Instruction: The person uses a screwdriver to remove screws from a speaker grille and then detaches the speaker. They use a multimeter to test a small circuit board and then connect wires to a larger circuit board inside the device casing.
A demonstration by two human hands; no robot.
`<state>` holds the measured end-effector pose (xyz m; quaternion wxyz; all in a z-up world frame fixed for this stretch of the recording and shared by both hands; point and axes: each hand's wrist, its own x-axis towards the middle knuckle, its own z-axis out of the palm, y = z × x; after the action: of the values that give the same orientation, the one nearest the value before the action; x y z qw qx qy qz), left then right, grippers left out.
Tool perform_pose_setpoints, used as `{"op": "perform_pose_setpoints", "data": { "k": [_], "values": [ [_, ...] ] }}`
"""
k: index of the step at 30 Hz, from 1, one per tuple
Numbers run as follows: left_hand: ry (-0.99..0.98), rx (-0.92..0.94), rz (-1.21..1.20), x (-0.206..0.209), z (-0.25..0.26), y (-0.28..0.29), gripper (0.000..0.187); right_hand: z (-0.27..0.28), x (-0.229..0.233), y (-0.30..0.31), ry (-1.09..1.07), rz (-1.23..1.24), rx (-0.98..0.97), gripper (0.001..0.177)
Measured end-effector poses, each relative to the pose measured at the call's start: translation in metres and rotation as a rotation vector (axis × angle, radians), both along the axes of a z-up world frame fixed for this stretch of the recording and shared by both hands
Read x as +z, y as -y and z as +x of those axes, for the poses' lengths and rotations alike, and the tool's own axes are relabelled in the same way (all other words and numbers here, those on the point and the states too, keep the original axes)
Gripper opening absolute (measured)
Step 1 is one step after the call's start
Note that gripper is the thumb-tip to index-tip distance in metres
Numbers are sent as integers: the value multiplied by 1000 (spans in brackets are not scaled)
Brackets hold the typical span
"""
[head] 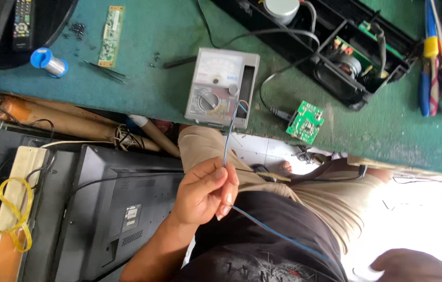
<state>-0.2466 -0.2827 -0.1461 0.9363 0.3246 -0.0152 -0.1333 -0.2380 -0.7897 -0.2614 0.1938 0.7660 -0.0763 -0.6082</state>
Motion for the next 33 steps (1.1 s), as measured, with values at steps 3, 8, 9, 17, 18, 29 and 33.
{"op": "perform_pose_setpoints", "data": {
  "k": [3, 8, 9, 17, 18, 29, 33],
  "values": [
    [26, -7, 69, -4, -9, -7, 26, -54, -55, 126, 263, 803, 177, 62],
    [15, 49, 554, 4, -17, -16, 31, -80, 120, -25, 1489, 728, -205, 14],
    [17, 33, 545, 4, -14, -14, 31, -81, 96, -3, 1494, 709, -211, 14],
    [740, 394, 1352, 56, 26, -10, 18, -60, 3, 67, 1969, 1691, -1269, 32],
    [741, 392, 1355, 47, 32, -13, 18, -50, 18, 47, 1968, 1692, -1273, 32],
    [520, 1027, 1612, 8, 99, 10, 46, 113, 96, -98, 1520, 2189, -857, 52],
    [478, 1058, 1622, 17, 99, 11, 42, 127, 105, -156, 1794, 1872, -877, 42]
  ]
}}
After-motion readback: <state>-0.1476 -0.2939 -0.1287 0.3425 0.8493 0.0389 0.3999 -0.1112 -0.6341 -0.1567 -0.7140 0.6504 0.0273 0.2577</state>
